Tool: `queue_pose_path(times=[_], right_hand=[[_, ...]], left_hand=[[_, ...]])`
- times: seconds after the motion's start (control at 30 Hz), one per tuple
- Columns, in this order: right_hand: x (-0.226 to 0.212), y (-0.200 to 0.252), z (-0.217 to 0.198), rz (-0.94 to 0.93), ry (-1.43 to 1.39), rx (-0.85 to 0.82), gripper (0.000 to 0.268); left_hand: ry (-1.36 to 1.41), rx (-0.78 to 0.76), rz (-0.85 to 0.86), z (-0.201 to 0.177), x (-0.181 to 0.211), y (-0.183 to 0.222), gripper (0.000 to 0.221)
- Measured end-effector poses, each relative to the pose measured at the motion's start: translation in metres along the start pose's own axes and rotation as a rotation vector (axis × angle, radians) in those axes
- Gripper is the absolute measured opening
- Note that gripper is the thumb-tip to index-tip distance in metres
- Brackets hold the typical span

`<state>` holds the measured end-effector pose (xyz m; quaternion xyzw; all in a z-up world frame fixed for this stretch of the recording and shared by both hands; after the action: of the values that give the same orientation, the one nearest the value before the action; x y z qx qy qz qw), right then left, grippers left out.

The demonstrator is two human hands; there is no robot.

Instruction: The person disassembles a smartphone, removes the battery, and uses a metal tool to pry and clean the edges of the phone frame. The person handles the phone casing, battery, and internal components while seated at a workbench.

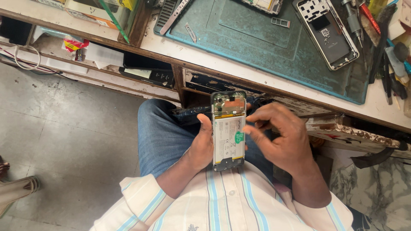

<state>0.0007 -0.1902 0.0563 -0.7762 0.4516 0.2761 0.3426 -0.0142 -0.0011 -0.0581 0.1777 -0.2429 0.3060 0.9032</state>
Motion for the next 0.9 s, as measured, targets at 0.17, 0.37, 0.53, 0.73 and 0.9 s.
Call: queue_pose_path(times=[0.17, 0.37, 0.53, 0.73, 0.9], right_hand=[[-0.006, 0.002, 0.003, -0.088, 0.069, -0.108, 0.033], [-0.014, 0.000, 0.004, -0.160, 0.197, -0.178, 0.033], [-0.021, -0.006, 0.001, -0.162, 0.181, -0.219, 0.030], [-0.022, -0.005, 0.001, -0.090, 0.115, -0.256, 0.030], [-0.024, -0.004, 0.009, 0.000, 0.114, -0.140, 0.030]], left_hand=[[-0.093, 0.117, 0.050, 0.001, 0.003, 0.003, 0.099], [-0.129, 0.106, 0.097, 0.007, 0.003, 0.005, 0.096], [0.045, 0.008, 0.113, 0.013, 0.006, 0.003, 0.094], [-0.005, 0.007, 0.120, 0.005, 0.000, 0.005, 0.094], [-0.079, 0.073, 0.151, 0.021, 0.011, 0.007, 0.089]])
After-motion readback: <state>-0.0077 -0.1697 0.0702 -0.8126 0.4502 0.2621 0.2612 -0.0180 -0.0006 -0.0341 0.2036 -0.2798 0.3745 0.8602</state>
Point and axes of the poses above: each hand's wrist, its own y-axis away from the middle knuckle, its own z-axis out of the palm, x = y × z, the point moved 1 cm from there along -y, towards the middle knuckle, and after that the axes turned 10 degrees about -z, right-handed, at the moved point
